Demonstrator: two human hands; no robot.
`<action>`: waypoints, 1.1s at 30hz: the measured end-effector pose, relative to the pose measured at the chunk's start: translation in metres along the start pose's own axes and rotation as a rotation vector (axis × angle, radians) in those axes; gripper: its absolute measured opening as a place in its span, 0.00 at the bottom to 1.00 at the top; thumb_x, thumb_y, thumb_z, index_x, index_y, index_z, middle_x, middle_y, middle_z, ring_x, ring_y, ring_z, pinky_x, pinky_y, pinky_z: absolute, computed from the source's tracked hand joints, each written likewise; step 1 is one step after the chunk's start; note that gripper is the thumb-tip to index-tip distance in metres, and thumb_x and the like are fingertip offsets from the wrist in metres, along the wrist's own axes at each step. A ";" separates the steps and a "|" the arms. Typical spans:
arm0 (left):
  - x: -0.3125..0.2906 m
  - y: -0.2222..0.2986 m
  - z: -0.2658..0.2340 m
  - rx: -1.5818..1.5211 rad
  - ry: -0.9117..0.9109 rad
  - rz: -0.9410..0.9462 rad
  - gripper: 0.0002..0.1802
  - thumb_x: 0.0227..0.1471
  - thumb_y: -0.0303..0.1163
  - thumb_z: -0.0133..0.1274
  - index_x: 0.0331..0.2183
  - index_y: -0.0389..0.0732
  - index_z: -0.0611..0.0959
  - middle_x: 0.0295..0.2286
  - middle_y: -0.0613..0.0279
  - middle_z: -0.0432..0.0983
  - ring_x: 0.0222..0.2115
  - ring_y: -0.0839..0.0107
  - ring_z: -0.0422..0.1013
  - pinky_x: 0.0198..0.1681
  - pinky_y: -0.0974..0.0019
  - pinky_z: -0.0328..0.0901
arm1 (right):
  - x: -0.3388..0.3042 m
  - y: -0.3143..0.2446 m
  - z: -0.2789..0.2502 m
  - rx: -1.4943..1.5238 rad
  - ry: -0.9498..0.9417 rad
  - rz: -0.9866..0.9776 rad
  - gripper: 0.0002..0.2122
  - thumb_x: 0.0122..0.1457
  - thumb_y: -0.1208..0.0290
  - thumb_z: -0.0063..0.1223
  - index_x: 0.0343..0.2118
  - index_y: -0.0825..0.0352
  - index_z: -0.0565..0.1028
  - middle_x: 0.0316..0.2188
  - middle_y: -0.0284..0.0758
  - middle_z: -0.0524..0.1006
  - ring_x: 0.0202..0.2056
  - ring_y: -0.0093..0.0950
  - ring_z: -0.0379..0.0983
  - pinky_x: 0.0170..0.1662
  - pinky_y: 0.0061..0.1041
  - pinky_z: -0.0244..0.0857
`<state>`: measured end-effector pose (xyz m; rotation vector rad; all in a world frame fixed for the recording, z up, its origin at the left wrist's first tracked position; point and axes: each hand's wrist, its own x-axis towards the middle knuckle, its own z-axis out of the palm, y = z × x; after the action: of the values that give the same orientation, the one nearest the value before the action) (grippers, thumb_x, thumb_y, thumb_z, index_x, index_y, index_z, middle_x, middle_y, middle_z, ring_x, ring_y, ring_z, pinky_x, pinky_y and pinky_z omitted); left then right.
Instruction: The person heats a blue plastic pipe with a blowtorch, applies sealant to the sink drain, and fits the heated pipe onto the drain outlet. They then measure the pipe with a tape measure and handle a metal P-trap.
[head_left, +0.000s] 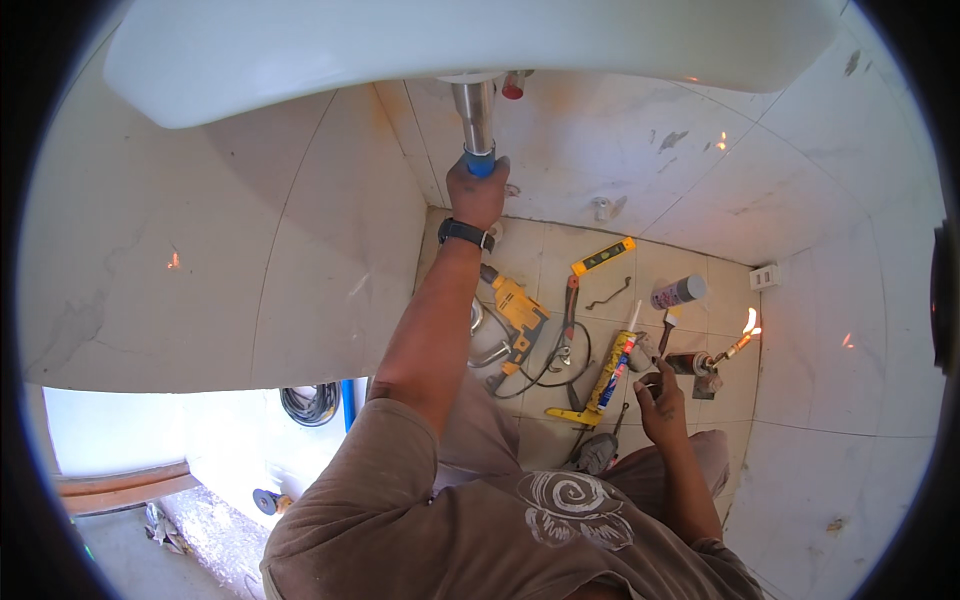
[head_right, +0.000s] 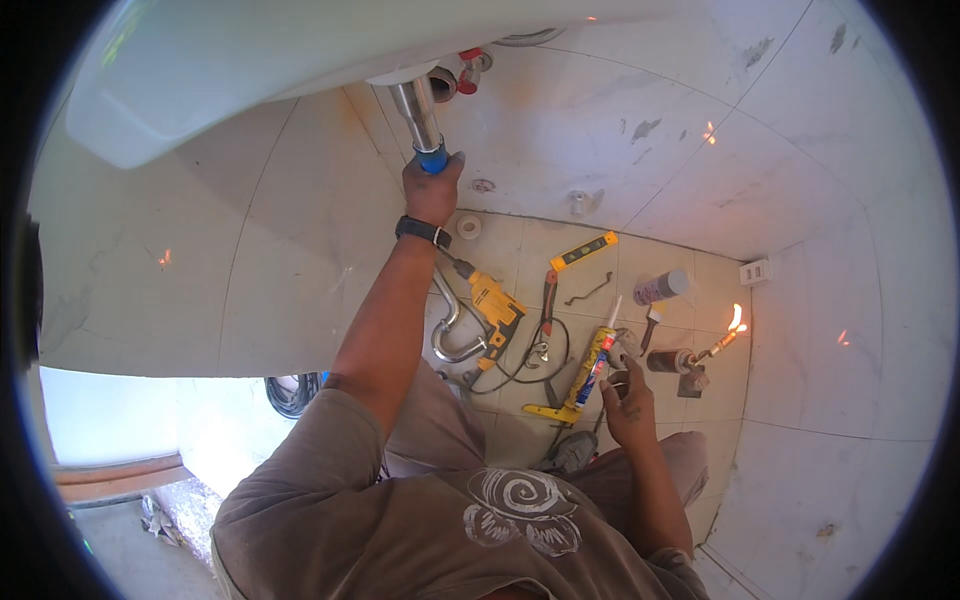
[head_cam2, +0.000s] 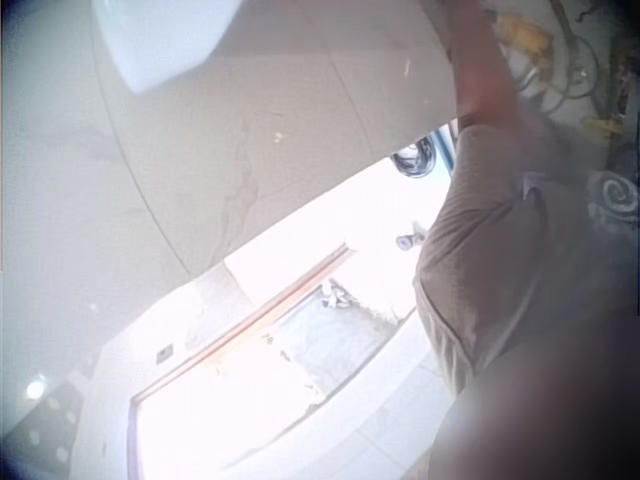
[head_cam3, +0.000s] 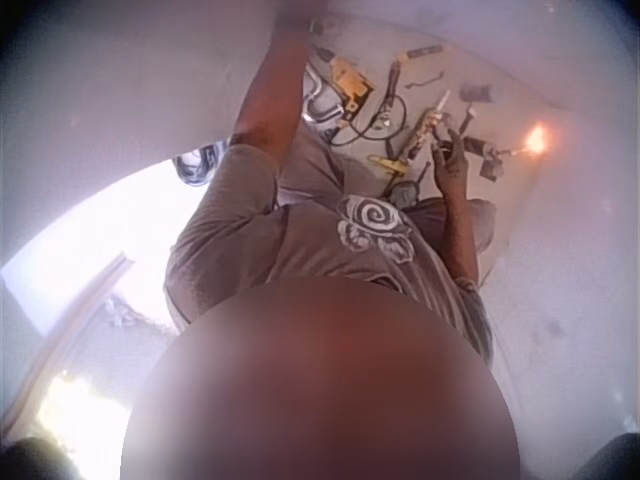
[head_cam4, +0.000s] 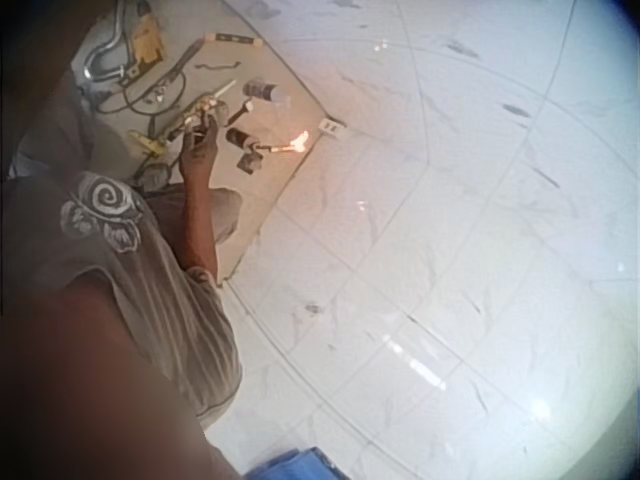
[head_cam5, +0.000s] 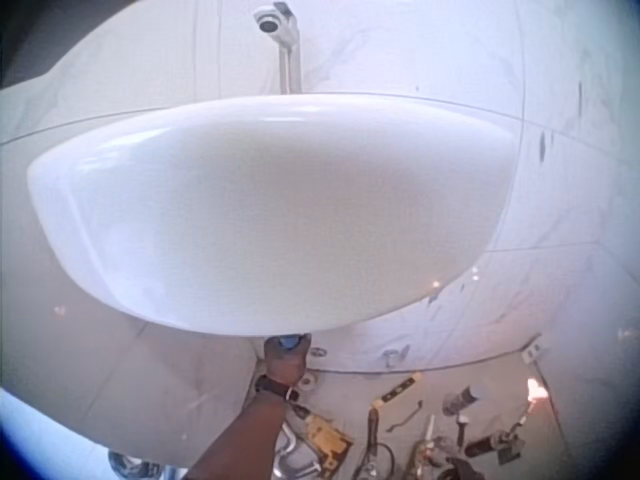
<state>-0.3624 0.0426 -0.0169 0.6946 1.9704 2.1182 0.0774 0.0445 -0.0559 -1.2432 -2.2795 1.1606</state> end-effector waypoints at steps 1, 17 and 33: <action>0.000 0.001 0.000 -0.012 0.005 0.000 0.14 0.50 0.33 0.66 0.23 0.37 0.80 0.19 0.67 0.75 0.20 0.75 0.68 0.28 0.64 0.65 | 0.000 0.000 0.000 -0.009 0.008 -0.003 0.26 0.62 0.76 0.58 0.61 0.76 0.63 0.34 0.41 0.80 0.30 0.25 0.78 0.34 0.26 0.71; 0.003 -0.003 -0.010 0.001 -0.150 0.029 0.13 0.49 0.26 0.66 0.34 0.33 0.78 0.25 0.61 0.78 0.21 0.75 0.74 0.26 0.66 0.72 | -0.008 0.001 0.007 -0.031 -0.024 -0.024 0.26 0.61 0.76 0.59 0.61 0.76 0.64 0.33 0.41 0.81 0.29 0.26 0.79 0.34 0.27 0.71; 0.013 -0.047 -0.047 -0.034 -0.493 -0.047 0.38 0.42 0.35 0.73 0.53 0.33 0.76 0.33 0.62 0.80 0.33 0.74 0.76 0.42 0.67 0.72 | -0.030 -0.034 0.025 -0.109 -0.073 -0.035 0.27 0.61 0.75 0.60 0.61 0.74 0.64 0.34 0.43 0.80 0.30 0.31 0.81 0.35 0.29 0.72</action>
<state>-0.4032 0.0108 -0.0608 1.0339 1.6589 1.7324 0.0609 -0.0025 -0.0423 -1.2124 -2.4377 1.1004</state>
